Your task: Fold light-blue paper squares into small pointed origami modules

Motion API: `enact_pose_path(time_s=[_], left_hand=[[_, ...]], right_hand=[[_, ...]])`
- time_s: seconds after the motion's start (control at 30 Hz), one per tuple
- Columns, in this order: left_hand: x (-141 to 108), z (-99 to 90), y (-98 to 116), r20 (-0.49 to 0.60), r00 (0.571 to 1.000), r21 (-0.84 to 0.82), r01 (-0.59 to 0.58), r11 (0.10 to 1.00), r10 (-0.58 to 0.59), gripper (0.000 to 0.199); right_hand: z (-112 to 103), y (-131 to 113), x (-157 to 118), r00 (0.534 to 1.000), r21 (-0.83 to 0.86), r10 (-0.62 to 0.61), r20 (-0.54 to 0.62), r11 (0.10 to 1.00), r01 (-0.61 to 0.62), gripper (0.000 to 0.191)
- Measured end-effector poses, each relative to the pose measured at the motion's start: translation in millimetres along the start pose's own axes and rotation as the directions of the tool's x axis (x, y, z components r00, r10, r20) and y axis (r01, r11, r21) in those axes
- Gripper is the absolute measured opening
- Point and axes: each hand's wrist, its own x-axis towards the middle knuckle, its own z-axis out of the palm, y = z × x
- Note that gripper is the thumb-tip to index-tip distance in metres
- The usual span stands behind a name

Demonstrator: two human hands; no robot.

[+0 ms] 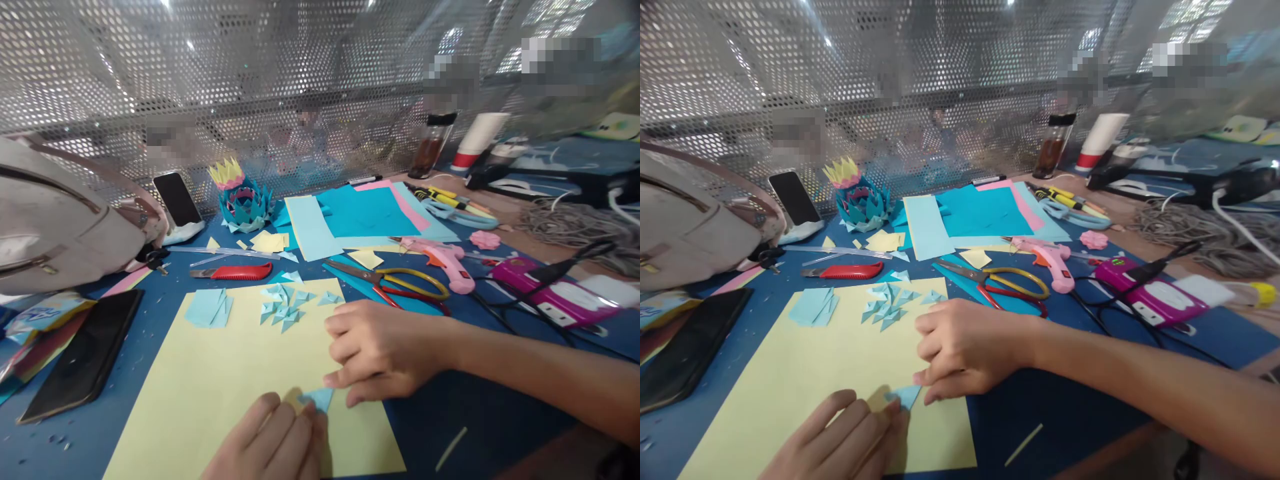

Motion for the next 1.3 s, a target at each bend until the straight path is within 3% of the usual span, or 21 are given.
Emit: enact_pose_path(time_s=[0.13,0.3,0.47,0.67,0.87,1.07,1.3], left_hand=[[4.0,-1.4,-5.5,0.022,0.993,-0.057,0.117,0.991,-0.116,0.024],[6.3,5.3,-14.4,0.042,0.968,-0.283,0.248,0.927,-0.247,0.019],[8.0,11.6,-18.6,0.145,0.909,-0.488,0.409,0.771,-0.391,0.006],[13.6,8.1,-21.1,0.182,0.867,-0.514,0.487,0.706,-0.465,0.01],[14.3,8.8,-18.1,0.272,0.757,-0.602,0.615,0.509,-0.594,0.012],[9.9,16.9,-12.0,0.315,0.702,-0.648,0.65,0.395,-0.638,0.015],[12.7,16.2,-10.9,0.294,0.699,-0.671,0.637,0.38,-0.652,0.011]], right_hand=[[4.0,-2.8,0.3,0.998,0.014,-0.005,-0.063,1.0,0.005,0.039],[16.7,-11.4,6.2,0.989,-0.036,0.106,-0.107,0.993,-0.111,0.044],[22.7,-12.5,6.4,0.963,0.148,0.263,-0.06,0.956,-0.252,0.035],[21.3,-13.5,6.8,0.92,0.316,0.39,-0.049,0.879,-0.356,0.022],[20.2,-18.7,9.0,0.89,0.437,0.452,-0.059,0.813,-0.384,0.035],[23.6,-19.6,9.6,0.877,0.429,0.471,-0.093,0.814,-0.391,0.036],[25.0,-21.1,9.8,0.856,0.458,0.514,-0.053,0.774,-0.437,0.034]])
